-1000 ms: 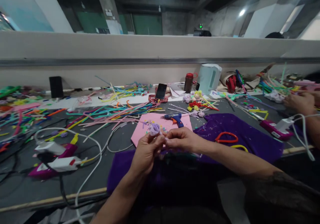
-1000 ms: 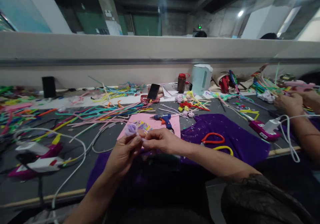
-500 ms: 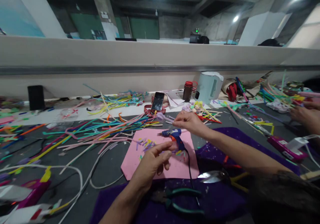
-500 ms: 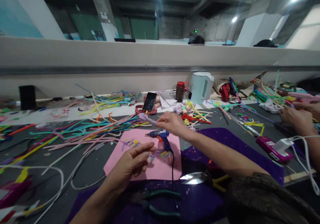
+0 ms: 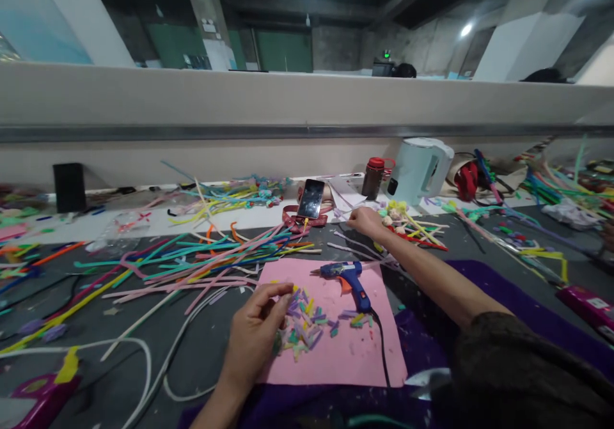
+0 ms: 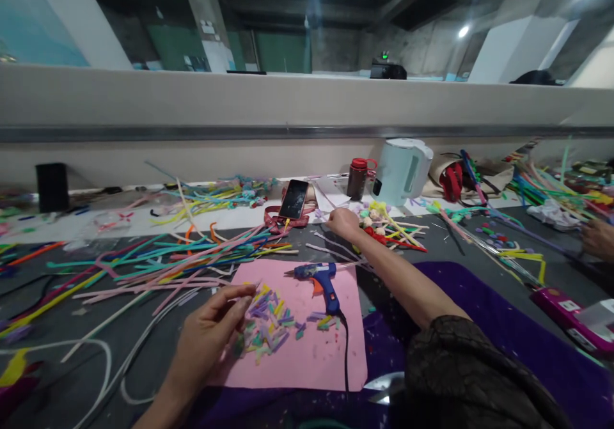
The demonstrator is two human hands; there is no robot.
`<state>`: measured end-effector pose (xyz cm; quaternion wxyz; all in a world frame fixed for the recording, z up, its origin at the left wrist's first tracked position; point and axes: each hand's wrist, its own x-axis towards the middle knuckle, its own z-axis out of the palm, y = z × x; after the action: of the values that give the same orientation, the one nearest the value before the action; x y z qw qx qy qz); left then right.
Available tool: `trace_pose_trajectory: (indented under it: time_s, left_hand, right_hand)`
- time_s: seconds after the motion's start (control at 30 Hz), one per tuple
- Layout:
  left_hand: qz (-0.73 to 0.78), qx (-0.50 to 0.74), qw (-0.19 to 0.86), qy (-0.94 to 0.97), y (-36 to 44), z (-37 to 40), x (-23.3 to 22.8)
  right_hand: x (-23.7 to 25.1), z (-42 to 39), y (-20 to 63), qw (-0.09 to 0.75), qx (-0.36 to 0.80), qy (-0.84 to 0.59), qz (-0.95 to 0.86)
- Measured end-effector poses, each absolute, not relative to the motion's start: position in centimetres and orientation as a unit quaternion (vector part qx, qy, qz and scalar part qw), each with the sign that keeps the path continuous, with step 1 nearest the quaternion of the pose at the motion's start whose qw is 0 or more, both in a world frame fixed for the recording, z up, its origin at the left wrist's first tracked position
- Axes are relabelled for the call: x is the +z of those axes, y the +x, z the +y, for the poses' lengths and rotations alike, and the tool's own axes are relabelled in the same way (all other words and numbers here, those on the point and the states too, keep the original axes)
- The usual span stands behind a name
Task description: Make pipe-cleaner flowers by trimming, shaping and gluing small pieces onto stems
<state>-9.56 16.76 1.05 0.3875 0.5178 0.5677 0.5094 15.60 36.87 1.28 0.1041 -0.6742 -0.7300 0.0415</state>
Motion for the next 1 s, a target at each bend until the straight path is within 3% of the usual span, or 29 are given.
trace_pose_trajectory:
  time_s: [0.63,1.0]
  left_hand:
    - [0.551,0.477,0.371,0.576,-9.6,17.1,-0.4]
    - [0.535,0.493,0.383,0.569,-9.3,16.9,0.2]
  right_hand:
    - [-0.1,37.8,13.7,-0.007,0.016,-0.684,-0.73]
    - [1.7,36.3,14.4,0.032,0.005,-0.653,-0.757]
